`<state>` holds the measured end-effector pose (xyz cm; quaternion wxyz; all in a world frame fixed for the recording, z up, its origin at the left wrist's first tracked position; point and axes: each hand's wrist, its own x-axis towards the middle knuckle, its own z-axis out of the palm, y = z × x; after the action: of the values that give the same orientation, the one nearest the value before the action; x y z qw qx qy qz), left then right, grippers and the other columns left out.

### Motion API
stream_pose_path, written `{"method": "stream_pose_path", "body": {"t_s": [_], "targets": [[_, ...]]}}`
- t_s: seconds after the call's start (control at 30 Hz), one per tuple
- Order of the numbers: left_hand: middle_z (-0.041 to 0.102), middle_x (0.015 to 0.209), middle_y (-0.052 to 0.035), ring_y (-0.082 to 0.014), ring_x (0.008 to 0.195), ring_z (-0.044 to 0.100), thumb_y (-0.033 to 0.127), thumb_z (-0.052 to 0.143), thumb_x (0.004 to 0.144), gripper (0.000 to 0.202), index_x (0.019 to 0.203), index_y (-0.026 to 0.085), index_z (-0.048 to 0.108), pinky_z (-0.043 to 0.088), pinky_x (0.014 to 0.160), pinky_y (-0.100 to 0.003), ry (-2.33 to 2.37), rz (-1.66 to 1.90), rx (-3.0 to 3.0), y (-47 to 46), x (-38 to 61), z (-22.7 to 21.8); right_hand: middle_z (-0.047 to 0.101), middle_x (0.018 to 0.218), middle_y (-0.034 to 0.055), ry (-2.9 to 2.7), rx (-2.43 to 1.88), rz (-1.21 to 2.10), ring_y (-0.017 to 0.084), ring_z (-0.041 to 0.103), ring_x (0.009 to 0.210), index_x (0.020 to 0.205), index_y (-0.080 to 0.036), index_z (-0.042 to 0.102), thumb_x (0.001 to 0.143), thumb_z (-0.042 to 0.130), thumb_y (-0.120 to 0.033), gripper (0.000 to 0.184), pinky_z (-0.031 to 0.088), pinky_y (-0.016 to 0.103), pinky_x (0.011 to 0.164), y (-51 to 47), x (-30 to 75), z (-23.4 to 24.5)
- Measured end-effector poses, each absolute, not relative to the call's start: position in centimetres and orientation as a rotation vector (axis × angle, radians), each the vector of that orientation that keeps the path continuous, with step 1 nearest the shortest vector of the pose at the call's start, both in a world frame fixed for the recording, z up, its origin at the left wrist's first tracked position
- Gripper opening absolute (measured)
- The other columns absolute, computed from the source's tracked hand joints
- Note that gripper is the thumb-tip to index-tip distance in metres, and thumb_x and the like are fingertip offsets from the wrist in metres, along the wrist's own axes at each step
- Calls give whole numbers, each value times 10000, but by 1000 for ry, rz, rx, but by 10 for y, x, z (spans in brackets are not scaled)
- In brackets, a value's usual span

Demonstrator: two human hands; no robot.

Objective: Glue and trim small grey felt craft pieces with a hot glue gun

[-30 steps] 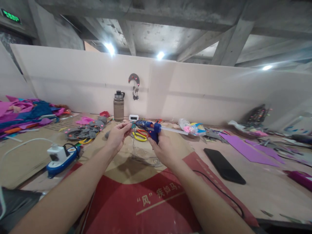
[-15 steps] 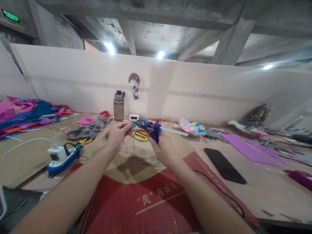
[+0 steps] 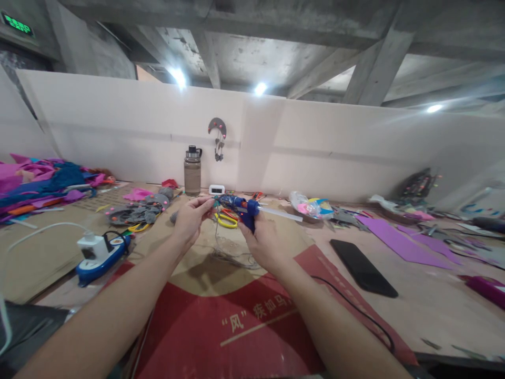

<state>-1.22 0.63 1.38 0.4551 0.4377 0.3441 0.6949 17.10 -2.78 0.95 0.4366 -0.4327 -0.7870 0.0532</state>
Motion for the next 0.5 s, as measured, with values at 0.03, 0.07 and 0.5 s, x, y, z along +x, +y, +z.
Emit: {"method": "stream_pose_path", "body": {"t_s": [0.03, 0.07, 0.5], "targets": [[624, 664, -16, -73, 547, 535, 275, 774, 562, 258, 724, 108, 664, 419, 545, -203, 850, 1713, 1084, 6, -12, 14, 645, 912, 112, -1958, -1067, 126, 225, 609, 803, 1138, -165, 481, 859, 437, -306, 316, 440, 288, 668, -28, 171, 10], [624, 668, -16, -72, 549, 536, 278, 775, 561, 262, 726, 107, 664, 420, 546, -201, 851, 1714, 1086, 6, -12, 14, 645, 913, 113, -1953, -1062, 122, 224, 609, 799, 1137, -165, 482, 858, 439, -304, 314, 441, 289, 666, -28, 171, 10], [627, 694, -20, -79, 562, 542, 296, 785, 543, 281, 726, 117, 669, 408, 522, -205, 828, 1740, 1089, 10, -15, 12, 638, 949, 120, -1916, -1027, 174, 239, 609, 821, 1150, -175, 464, 856, 438, -291, 317, 457, 329, 696, -24, 172, 7]]}}
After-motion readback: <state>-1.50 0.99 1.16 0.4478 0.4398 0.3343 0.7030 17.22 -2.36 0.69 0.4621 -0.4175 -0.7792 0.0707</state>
